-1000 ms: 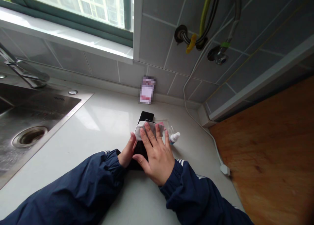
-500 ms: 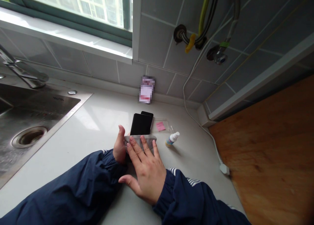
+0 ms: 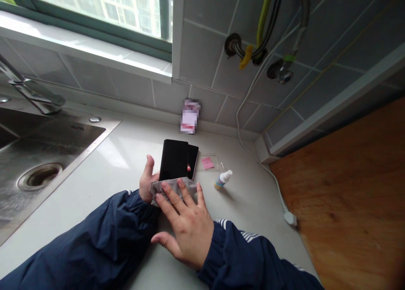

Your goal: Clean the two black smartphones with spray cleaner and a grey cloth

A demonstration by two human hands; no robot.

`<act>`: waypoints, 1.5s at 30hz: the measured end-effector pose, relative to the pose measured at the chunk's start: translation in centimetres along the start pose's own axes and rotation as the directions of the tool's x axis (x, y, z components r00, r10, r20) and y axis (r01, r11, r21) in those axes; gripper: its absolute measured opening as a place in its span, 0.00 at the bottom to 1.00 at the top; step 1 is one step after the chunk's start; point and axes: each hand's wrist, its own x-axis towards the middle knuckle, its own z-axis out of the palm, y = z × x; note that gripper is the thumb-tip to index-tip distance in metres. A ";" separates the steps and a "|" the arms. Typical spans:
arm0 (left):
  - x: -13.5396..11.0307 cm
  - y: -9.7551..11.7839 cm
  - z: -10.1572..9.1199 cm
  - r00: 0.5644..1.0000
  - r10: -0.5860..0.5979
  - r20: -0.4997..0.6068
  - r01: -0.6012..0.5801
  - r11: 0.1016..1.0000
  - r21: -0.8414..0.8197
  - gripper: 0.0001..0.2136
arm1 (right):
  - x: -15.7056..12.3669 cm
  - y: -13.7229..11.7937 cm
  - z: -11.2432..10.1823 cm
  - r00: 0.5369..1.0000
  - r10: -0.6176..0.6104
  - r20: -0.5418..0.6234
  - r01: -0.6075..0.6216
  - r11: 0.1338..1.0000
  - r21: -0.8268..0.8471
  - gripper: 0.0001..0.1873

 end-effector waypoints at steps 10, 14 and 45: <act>0.3 0.1 0.2 0.998 -0.068 -0.011 0.067 0.997 -0.037 0.36 | 0.1 0.2 0.8 1.000 0.007 -0.025 -0.008 0.999 -0.043 0.50; 0.4 -0.1 0.5 0.990 -0.040 -0.137 0.037 0.999 -0.024 0.36 | 0.1 -0.1 0.9 0.999 0.013 -0.034 -0.015 0.998 -0.054 0.52; 0.5 -1.1 1.0 0.999 0.022 -0.033 -0.025 0.996 -0.085 0.51 | 0.1 0.4 1.9 0.994 -0.046 -0.098 0.044 0.999 -0.022 0.54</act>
